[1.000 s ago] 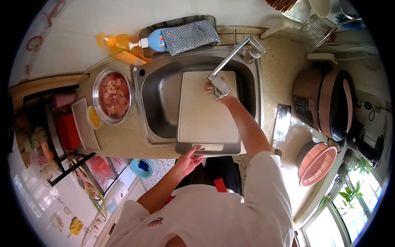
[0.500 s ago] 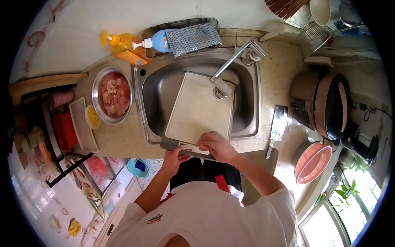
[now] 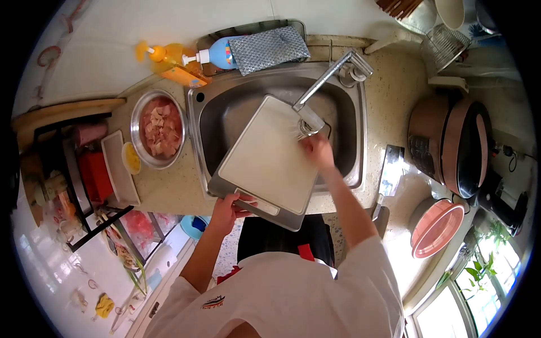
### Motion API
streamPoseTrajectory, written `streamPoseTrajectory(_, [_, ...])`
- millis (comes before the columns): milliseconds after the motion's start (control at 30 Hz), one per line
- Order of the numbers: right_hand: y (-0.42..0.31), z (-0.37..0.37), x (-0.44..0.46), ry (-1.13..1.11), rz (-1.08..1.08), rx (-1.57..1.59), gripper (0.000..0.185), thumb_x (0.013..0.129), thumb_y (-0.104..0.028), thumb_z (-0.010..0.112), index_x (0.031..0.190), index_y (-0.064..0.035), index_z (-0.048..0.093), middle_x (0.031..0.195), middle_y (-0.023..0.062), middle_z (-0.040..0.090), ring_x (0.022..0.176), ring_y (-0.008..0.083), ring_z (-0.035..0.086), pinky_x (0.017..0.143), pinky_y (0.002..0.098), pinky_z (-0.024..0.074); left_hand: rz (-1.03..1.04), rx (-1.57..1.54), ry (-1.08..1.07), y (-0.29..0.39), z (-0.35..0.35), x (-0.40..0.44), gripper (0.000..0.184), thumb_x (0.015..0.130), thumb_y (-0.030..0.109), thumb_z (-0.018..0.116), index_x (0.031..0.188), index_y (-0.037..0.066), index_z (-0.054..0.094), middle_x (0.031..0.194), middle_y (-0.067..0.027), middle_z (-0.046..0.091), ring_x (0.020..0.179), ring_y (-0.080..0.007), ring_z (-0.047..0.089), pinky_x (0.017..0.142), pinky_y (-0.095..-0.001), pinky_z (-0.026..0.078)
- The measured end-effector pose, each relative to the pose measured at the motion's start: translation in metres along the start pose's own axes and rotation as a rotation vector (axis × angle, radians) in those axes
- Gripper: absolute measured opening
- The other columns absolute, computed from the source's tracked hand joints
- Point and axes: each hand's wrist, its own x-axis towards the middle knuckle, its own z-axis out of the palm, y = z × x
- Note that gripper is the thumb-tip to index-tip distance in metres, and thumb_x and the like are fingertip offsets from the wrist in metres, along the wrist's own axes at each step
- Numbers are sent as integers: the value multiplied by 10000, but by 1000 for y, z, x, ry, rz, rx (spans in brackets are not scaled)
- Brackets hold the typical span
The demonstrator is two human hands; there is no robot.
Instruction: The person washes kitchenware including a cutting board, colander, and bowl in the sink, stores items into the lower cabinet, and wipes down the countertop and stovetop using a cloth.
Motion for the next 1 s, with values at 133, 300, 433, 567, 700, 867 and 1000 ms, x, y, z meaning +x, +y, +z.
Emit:
streamPoseTrajectory(133, [-107,-12,-80,18,-276,296,246,884,-71,726,1128,-94,746,1177,124,705,1138,345,646,984,427,535,0,-44,-16,1,-7,2,365,979,200,529,1258,-34,544,1150,-199,705,1015,-358,743,872,-484,625])
streamPoseTrajectory(300, [-156,-9,-75,-130,-532,466,319,801,16,730,1105,-78,735,1203,106,686,1131,334,643,965,419,532,14,-19,-66,11,-10,6,352,953,192,551,1212,-45,576,1131,-185,705,1009,-353,751,820,-468,635])
streamPoseTrajectory(433, [-65,7,-10,32,-523,299,293,729,108,722,978,-45,738,1099,99,736,990,326,703,829,413,575,37,2,-41,9,-9,3,315,947,187,559,1151,-46,615,1056,-164,721,957,-345,766,679,-392,627])
streamPoseTrajectory(567, [31,10,27,-2,12,-52,207,869,-136,720,1065,-91,771,1030,140,744,945,301,721,784,439,590,48,36,-40,8,-13,6,305,946,189,562,1132,-42,631,1031,-156,729,906,-347,775,514,-313,540])
streamPoseTrajectory(700, [-30,-6,-16,77,-61,189,249,860,-125,720,1103,-101,770,1071,150,728,963,339,719,815,443,592,93,52,-29,19,-10,6,287,941,195,560,1098,-33,635,1009,-146,728,870,-326,779,470,-285,464])
streamPoseTrajectory(867, [-149,-29,-94,16,-389,417,234,896,-49,744,1129,-35,756,1210,138,701,1120,327,669,943,403,557,88,124,-9,41,-10,4,294,929,203,567,1134,-6,598,963,-107,716,791,-273,776,444,-258,374])
streamPoseTrajectory(1000, [-184,-9,-54,62,-463,477,301,872,-28,740,1172,-27,741,1232,135,685,1107,326,666,946,395,554,121,154,10,51,3,1,298,915,153,557,1190,37,561,998,-115,735,766,-293,776,421,-250,322])
